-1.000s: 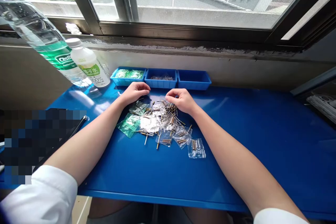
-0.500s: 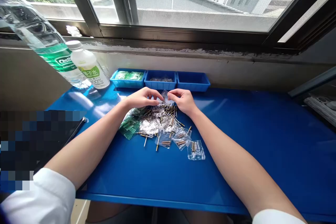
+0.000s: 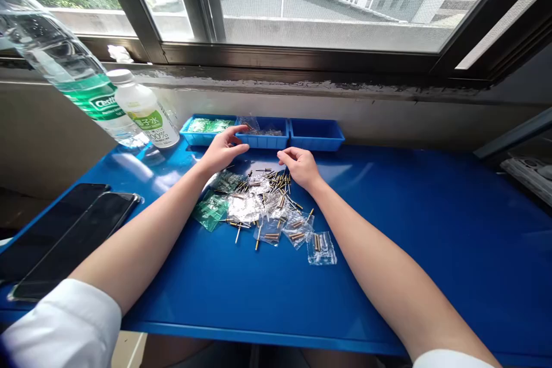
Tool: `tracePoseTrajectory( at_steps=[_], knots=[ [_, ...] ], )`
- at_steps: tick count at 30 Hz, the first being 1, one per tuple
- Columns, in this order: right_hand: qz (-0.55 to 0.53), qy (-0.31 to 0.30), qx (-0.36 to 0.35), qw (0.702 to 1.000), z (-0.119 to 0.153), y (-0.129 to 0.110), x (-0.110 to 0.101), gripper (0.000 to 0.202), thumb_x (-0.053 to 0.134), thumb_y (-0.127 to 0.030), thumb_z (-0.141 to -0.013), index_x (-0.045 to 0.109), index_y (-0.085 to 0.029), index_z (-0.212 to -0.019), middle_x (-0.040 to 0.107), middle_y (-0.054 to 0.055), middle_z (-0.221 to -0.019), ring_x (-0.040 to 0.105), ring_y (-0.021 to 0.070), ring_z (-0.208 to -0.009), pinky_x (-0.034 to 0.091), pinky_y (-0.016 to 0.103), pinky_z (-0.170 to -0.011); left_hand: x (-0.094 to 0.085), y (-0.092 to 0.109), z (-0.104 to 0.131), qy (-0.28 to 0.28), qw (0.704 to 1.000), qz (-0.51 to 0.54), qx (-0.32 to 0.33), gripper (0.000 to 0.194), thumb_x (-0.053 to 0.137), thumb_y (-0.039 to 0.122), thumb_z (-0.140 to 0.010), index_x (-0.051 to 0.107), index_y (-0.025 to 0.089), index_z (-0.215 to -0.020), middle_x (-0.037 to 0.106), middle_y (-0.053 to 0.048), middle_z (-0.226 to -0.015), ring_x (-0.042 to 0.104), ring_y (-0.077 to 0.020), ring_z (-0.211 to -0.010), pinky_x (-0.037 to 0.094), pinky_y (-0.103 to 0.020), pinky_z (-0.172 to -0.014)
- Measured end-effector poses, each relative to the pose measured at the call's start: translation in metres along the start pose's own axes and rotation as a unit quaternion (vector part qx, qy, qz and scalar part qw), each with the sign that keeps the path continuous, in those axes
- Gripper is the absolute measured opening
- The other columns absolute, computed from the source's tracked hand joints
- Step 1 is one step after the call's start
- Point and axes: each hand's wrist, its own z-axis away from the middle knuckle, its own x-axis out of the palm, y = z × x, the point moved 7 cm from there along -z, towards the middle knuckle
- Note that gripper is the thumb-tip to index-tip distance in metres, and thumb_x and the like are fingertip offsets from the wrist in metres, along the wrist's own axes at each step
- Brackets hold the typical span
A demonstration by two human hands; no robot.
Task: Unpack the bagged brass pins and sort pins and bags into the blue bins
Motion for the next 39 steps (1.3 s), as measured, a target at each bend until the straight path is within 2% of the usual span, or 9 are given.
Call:
tracePoseTrajectory(
  at_steps=[4,6,9,11,14,24,27,32,39],
  knots=[
    [0.009,-0.005,0.004,1.0,0.001,-0.001,0.001,0.029,0.063,-0.045,-0.077,0.069,-0.017,-0.074,0.069,0.004,-0.068,0.06,0.0168,-0.066,0.047,0.031,-0.068,-0.003,-0.005,-0.003,0.016,1.0,0.011,-0.003,0.065,0.064,0.029,-0.071,0.051,0.019,-0.134,0.056,-0.008,-0.131,0.06,-0.0178,-0.089,0.048,-0.032,-0.085],
    [0.013,-0.01,0.006,1.0,0.0,0.0,0.001,0.029,0.063,-0.045,-0.077,0.069,-0.017,-0.075,0.069,0.004,-0.068,0.059,0.0165,-0.066,0.046,0.031,-0.068,-0.003,-0.007,-0.004,0.014,1.0,0.013,-0.007,0.068,0.065,0.03,-0.071,0.049,0.018,-0.136,0.058,-0.008,-0.128,0.06,-0.0186,-0.089,0.048,-0.032,-0.085],
    [0.023,-0.021,0.011,0.999,0.0,0.0,0.002,0.03,0.063,-0.046,-0.077,0.069,-0.017,-0.075,0.069,0.004,-0.07,0.059,0.0167,-0.066,0.046,0.031,-0.068,-0.001,-0.012,-0.003,-0.004,0.999,-0.001,-0.033,0.074,0.066,0.032,-0.071,0.046,0.017,-0.14,0.066,-0.007,-0.102,0.061,-0.0195,-0.082,0.049,-0.033,-0.08],
    [0.033,-0.027,0.012,0.999,0.001,0.0,0.003,0.031,0.063,-0.047,-0.077,0.069,-0.017,-0.075,0.069,0.005,-0.071,0.06,0.0173,-0.068,0.047,0.031,-0.069,0.0,-0.013,-0.002,-0.009,0.999,-0.016,-0.047,0.074,0.066,0.032,-0.07,0.046,0.016,-0.14,0.066,-0.004,-0.083,0.06,-0.0194,-0.076,0.049,-0.032,-0.075],
    [0.044,-0.033,0.01,0.998,0.002,-0.002,0.004,0.031,0.063,-0.047,-0.077,0.069,-0.016,-0.075,0.07,0.005,-0.071,0.061,0.018,-0.07,0.047,0.031,-0.07,-0.003,-0.01,-0.001,0.008,0.999,-0.03,-0.042,0.068,0.064,0.029,-0.071,0.051,0.014,-0.135,0.062,-0.001,-0.073,0.059,-0.0187,-0.073,0.048,-0.031,-0.074],
    [0.099,-0.07,-0.026,0.992,0.006,-0.011,0.008,0.025,0.063,-0.041,-0.078,0.071,-0.017,-0.08,0.07,0.005,-0.077,0.059,0.0169,-0.069,0.045,0.03,-0.066,-0.015,-0.007,-0.003,0.079,0.996,-0.041,0.004,0.036,0.059,0.025,-0.069,0.066,0.014,-0.103,0.067,-0.004,-0.096,0.055,-0.013,-0.07,0.047,-0.027,-0.072],
    [0.133,-0.088,-0.063,0.985,0.01,-0.019,0.013,0.024,0.061,-0.038,-0.08,0.073,-0.017,-0.084,0.07,0.005,-0.079,0.056,0.0158,-0.066,0.044,0.03,-0.063,-0.012,-0.012,-0.003,0.051,0.999,0.0,0.007,0.027,0.059,0.027,-0.07,0.068,0.013,-0.092,0.068,-0.004,-0.087,0.057,-0.0142,-0.072,0.047,-0.026,-0.071],
    [0.223,-0.138,-0.173,0.95,0.02,-0.034,0.027,0.023,0.061,-0.035,-0.083,0.075,-0.018,-0.089,0.068,0.007,-0.082,0.054,0.0205,-0.084,0.044,0.035,-0.077,-0.005,-0.023,-0.001,-0.016,0.999,0.004,-0.035,0.023,0.061,0.03,-0.07,0.068,0.013,-0.084,0.066,-0.002,-0.075,0.056,-0.0138,-0.066,0.044,-0.025,-0.062],
    [0.217,-0.203,-0.185,0.937,0.024,-0.036,0.032,0.023,0.068,-0.037,-0.08,0.075,-0.019,-0.091,0.065,0.009,-0.087,0.053,0.0219,-0.087,0.044,0.037,-0.077,0.001,-0.03,0.007,-0.046,0.997,0.011,-0.06,0.023,0.063,0.03,-0.07,0.069,0.013,-0.083,0.066,-0.002,-0.075,0.054,-0.0122,-0.064,0.043,-0.023,-0.059]
  ],
)
